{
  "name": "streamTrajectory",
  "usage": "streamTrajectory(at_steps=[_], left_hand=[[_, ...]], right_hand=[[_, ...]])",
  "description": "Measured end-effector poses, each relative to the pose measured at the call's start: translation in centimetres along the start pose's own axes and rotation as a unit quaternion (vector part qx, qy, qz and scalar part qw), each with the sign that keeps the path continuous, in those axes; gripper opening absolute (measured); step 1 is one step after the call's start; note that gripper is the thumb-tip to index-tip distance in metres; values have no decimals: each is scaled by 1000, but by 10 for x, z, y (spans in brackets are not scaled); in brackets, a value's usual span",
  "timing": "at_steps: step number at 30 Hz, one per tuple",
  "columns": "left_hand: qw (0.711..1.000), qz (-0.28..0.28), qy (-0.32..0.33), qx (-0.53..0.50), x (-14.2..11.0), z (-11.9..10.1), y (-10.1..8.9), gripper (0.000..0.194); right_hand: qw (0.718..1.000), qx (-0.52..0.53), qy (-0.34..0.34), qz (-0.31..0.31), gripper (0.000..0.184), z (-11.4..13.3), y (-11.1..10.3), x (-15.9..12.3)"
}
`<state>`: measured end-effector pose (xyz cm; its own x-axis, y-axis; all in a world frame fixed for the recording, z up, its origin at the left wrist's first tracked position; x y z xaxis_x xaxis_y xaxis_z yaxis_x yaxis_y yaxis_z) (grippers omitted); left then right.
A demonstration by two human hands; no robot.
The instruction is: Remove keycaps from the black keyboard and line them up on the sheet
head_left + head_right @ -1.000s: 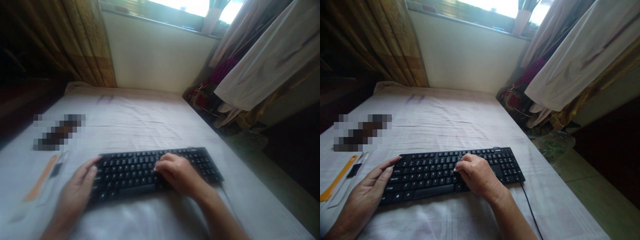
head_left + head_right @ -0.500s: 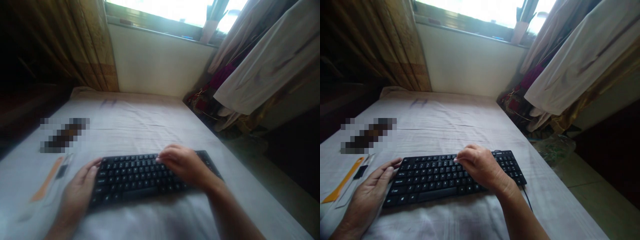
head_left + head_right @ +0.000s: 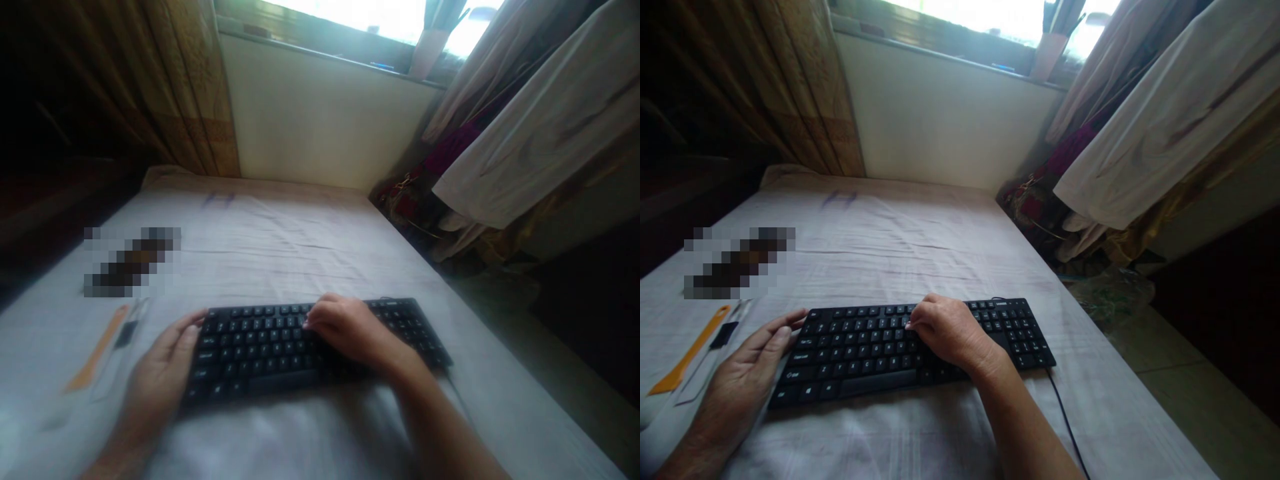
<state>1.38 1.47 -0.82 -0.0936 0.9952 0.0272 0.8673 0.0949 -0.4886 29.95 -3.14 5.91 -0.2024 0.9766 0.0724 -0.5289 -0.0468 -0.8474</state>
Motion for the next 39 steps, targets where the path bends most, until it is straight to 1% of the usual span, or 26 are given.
streamTrajectory(at_steps=[4, 8, 12, 16, 18, 21, 23, 25, 30, 33, 39], left_hand=[[1000, -3, 4, 2, 0, -2, 0, 49], [1000, 5, 8, -3, 0, -2, 2, 50], [1000, 9, -4, -10, 0, 2, 2, 50], [1000, 4, 9, -12, 0, 1, 2, 51], [1000, 2, 16, -12, 0, -1, 2, 52], [1000, 2, 19, -18, 0, -4, 3, 53], [1000, 5, 22, -22, -1, -6, 4, 53], [999, 9, 21, -26, -2, -6, 4, 53], [999, 6, 22, -33, -4, -6, 2, 51], [999, 3, 23, -34, -4, -6, 2, 51], [998, 18, 24, -56, -3, -3, 6, 55]], right_hand=[[1000, 5, -1, 3, 10, 4, 0, -7], [1000, 4, -10, 21, 12, 10, 4, -17], [999, 13, -20, 42, 13, 15, 5, -25], [998, 19, -28, 61, 9, 18, 2, -23], [999, 18, -28, 40, 9, 19, 1, -16], [999, 0, -9, -36, 11, 17, 0, -3], [997, -20, 7, -76, 11, 16, 3, 3], [996, -34, 10, -88, 12, 15, 8, 5], [998, -15, -20, -64, 11, 18, 16, -5], [998, 1, -27, -54, 11, 20, 17, -12], [998, 26, -43, -25, 14, 26, 17, -23]])
Point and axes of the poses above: each hand's wrist, its own x-axis towards the middle knuckle, its own y-axis out of the palm, z = x × y, the point moved 6 cm from there along x, towards the middle knuckle, and after that the axes turned 3 degrees about y, right-handed, at the moved point
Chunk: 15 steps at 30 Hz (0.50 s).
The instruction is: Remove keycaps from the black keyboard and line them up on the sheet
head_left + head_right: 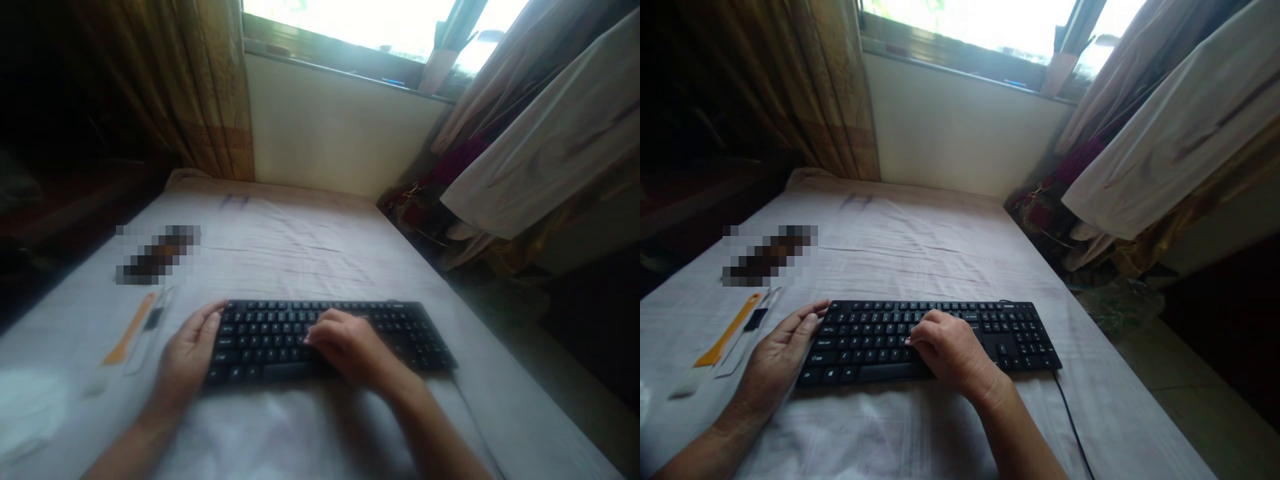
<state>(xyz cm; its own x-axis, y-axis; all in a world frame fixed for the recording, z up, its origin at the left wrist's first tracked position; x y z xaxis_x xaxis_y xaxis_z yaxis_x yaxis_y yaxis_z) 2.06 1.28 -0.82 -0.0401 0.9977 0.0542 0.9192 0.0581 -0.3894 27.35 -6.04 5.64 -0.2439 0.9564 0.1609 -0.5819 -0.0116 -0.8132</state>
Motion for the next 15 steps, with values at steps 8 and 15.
streamTrajectory(at_steps=[8, 15], left_hand=[[1000, -2, 1, -24, 0, 0, 0, 57], [999, -2, 0, -36, 0, -2, 1, 61]], right_hand=[[1000, 7, -24, 11, 12, 8, -4, 8], [994, -60, 42, -76, 13, 2, 8, 32]])
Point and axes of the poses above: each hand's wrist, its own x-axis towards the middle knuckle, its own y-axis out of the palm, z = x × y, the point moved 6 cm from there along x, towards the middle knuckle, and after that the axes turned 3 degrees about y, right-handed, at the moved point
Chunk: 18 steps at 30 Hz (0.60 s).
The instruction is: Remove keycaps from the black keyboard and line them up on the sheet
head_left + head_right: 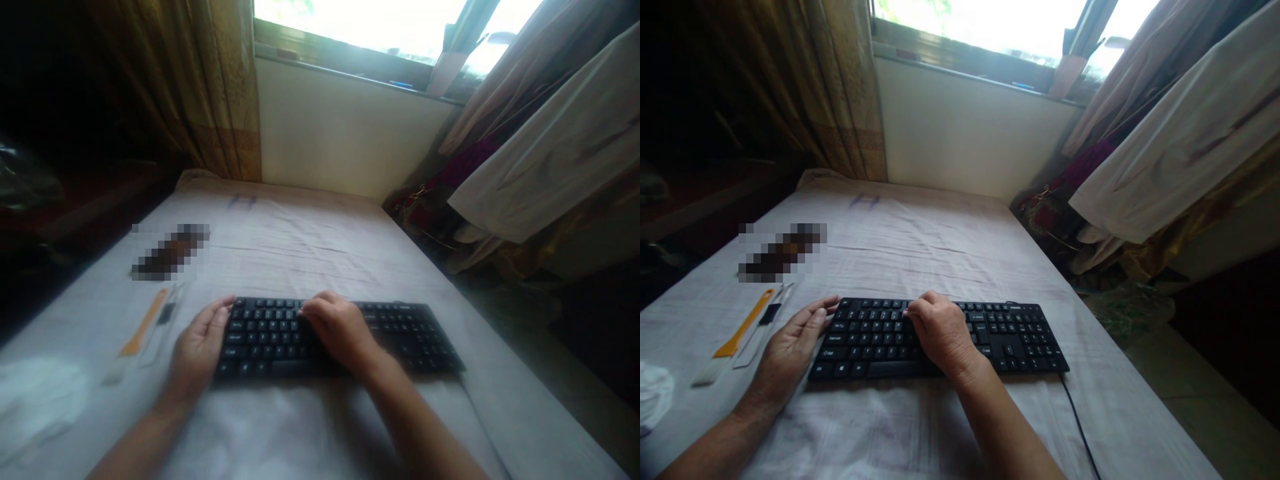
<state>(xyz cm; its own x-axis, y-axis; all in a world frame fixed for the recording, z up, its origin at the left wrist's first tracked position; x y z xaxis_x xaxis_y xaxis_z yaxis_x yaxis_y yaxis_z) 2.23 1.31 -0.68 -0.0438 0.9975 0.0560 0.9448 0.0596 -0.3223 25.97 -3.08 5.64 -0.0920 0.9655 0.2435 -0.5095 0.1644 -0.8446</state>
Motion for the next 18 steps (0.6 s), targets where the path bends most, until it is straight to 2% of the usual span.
streamTrajectory(at_steps=[13, 18], left_hand=[[1000, -2, 8, -8, -2, -3, 0, 60], [1000, -2, 11, -28, -1, 3, 1, 60]], right_hand=[[994, 55, -55, 78, 16, 7, 0, -25], [990, 57, -65, 114, 16, 12, -4, -19]])
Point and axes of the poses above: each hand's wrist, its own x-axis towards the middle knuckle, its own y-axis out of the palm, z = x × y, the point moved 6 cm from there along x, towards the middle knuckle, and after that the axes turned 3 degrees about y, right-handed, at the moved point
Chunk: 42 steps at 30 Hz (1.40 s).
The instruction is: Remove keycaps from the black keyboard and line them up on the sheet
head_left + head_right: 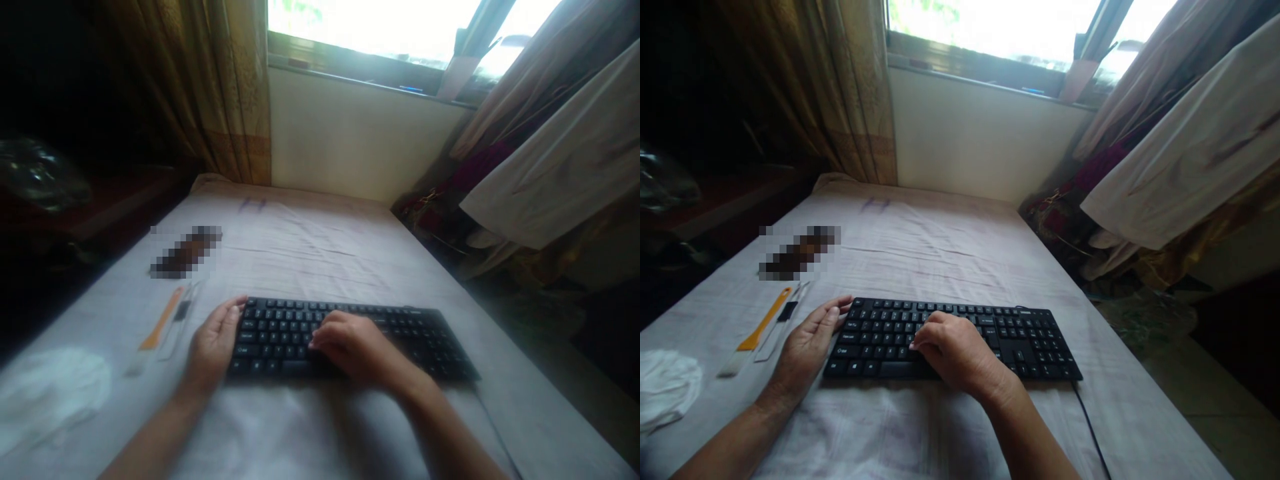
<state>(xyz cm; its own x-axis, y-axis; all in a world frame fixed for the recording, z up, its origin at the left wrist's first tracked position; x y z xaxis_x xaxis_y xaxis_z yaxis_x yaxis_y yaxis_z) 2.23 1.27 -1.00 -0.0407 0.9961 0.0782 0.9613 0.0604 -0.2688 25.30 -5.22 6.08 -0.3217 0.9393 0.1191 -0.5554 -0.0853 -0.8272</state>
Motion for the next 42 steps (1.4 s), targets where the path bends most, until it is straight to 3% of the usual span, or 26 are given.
streamTrajectory(at_steps=[6, 10, 26, 32, 38, 42], left_hand=[[1000, 4, 13, 0, 1, 1, 0, 59], [1000, 5, 16, 9, 0, -3, 1, 58], [999, 13, 15, -28, 1, 2, 3, 57], [999, 7, 18, -41, 0, 3, 3, 55], [999, 2, 11, -47, 2, 1, 2, 57], [997, -1, -1, -71, 2, -1, 1, 59]], right_hand=[[996, -52, 37, -68, 13, -1, 2, 28], [994, -48, 44, -87, 14, -2, 11, 32], [998, 17, -46, -36, 17, 11, 18, 1], [997, 46, -65, 10, 15, 19, 14, 2], [996, 6, -16, -93, 13, 12, 3, 28], [995, -41, 27, -89, 14, 7, 14, 41]])
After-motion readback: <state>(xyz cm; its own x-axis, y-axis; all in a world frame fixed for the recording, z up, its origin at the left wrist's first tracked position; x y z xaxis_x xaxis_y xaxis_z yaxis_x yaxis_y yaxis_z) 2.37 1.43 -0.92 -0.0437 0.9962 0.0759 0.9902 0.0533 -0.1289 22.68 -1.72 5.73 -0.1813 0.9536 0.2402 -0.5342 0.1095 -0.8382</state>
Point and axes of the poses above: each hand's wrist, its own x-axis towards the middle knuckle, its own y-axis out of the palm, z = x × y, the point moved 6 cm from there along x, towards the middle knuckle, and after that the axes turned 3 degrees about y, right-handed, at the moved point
